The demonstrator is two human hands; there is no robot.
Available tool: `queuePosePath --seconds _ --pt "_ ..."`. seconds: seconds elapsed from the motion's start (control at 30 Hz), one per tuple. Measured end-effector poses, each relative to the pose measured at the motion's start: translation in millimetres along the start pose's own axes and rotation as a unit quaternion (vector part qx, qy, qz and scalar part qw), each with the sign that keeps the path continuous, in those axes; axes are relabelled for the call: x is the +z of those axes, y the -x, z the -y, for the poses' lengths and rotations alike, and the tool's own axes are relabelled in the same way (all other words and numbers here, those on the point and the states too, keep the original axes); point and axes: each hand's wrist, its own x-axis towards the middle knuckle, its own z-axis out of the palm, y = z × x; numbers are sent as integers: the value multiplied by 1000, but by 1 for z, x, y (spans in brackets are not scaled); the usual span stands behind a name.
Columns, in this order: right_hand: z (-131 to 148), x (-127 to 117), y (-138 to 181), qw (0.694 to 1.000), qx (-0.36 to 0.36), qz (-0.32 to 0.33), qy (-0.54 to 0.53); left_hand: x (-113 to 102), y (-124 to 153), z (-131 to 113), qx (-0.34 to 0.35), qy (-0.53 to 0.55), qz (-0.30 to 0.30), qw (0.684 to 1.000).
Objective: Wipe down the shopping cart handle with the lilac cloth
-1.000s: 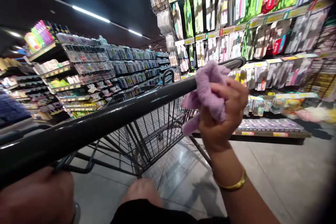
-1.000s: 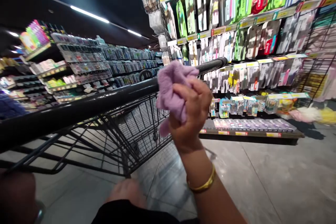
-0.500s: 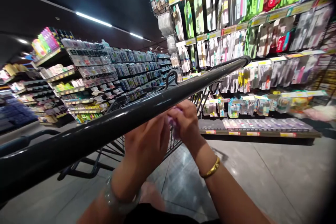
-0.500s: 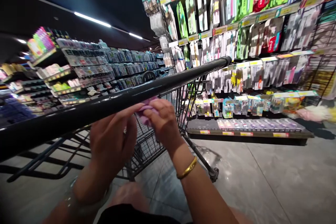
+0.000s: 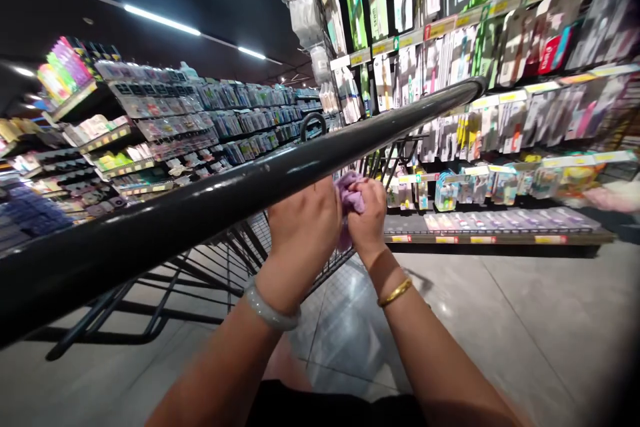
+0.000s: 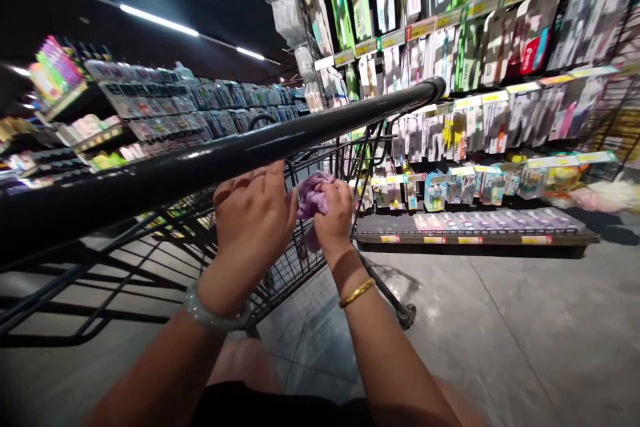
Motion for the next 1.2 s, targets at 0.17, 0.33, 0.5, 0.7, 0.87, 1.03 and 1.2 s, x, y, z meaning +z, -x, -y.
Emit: queuePosePath --seconds 0.17,0.33,0.5,0.7,0.87,1.03,1.2 --pt "7 0 -4 998 61 4 -5 12 0 -3 -79 28 -23 996" --pt "47 -3 -13 999 6 8 -41 11 -1 -3 -117 26 -30 992" --pt "5 0 8 999 27 31 -16 13 2 1 -124 28 -52 991" --pt "30 -7 -8 999 15 4 -39 14 3 2 -102 6 -44 994" --pt "50 -6 -5 998 -58 36 -17 12 2 0 -116 24 -56 991" --pt "11 7 36 990 -88 103 29 13 2 -1 -124 41 -36 991" --pt "26 2 31 988 -109 111 16 12 4 0 -127 33 -43 990"
